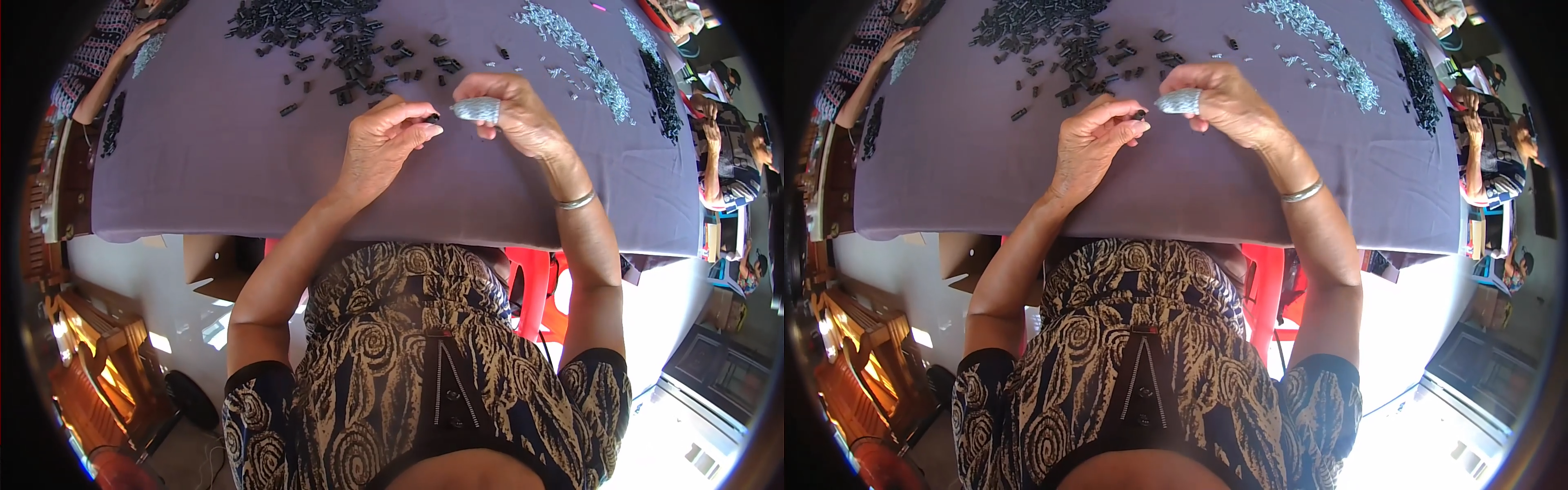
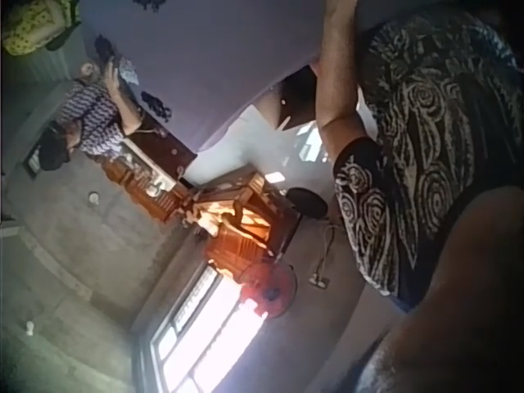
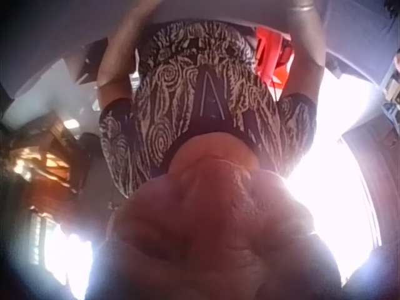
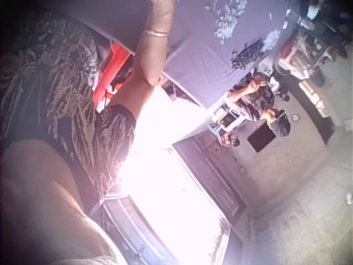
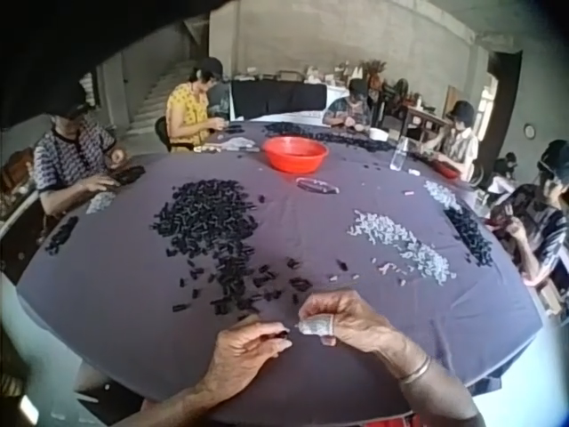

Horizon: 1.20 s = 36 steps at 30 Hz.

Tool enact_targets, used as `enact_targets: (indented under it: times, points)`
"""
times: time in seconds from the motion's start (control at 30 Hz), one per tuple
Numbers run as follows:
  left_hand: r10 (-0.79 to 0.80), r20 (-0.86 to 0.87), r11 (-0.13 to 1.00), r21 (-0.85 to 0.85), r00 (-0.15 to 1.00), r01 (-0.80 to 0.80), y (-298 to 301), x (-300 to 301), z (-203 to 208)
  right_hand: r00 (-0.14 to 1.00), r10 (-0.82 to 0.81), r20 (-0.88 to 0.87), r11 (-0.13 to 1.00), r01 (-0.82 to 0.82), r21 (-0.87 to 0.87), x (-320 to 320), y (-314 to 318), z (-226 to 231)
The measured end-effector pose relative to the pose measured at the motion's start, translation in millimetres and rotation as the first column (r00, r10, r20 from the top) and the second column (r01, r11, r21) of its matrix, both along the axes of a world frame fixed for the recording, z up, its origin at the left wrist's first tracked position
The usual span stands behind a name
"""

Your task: Assembling small black plastic components into mesh filter cylinders by hand.

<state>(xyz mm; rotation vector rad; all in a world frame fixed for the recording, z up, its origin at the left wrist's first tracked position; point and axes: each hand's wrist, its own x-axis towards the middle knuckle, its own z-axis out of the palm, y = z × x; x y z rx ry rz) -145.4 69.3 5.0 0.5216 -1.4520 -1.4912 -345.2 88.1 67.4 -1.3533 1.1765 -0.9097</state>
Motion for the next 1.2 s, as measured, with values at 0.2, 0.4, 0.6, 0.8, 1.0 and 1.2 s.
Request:
enact_targets:
  times: [0.2, 0.4, 0.6, 0.8, 1.0, 1.2]
  points:
    - [0.008, -0.025, 1.000, -0.008, 1.000, -0.008, -1.0, -1.1, -1.8, 0.980, 0.088, 0.177, 0.989, -0.107, 0.099, 9.3, -7.6, -7.8]
    - [0.007, 0.012, 0.999, -0.052, 1.000, -0.007, -2.4, -2.2, -2.6, 0.981, 0.113, 0.160, 0.982, -0.135, 0.134, 7.8, -11.0, -6.8]
    - [-0.009, -0.023, 1.000, -0.014, 1.000, 0.009, -0.8, -4.0, -5.8, 0.972, 0.146, 0.184, 0.986, -0.158, 0.048, 8.9, -10.5, -20.7]
    - [-0.025, -0.072, 0.991, 0.126, 0.997, 0.034, 0.4, 0.5, 1.3, 0.968, 0.101, 0.228, 0.986, -0.128, 0.109, 12.2, -4.4, -18.5]
    - [-0.037, -0.040, 0.982, 0.184, 0.999, 0.043, -1.1, 1.6, 5.0, 0.976, -0.026, 0.216, 0.992, -0.001, 0.123, 8.2, -1.8, -3.5]
    - [-0.016, -0.039, 0.984, 0.176, 0.999, 0.022, -2.8, 1.9, 8.1, 0.911, -0.412, 0.005, 0.898, 0.407, -0.167, -34.5, -17.0, 8.8]
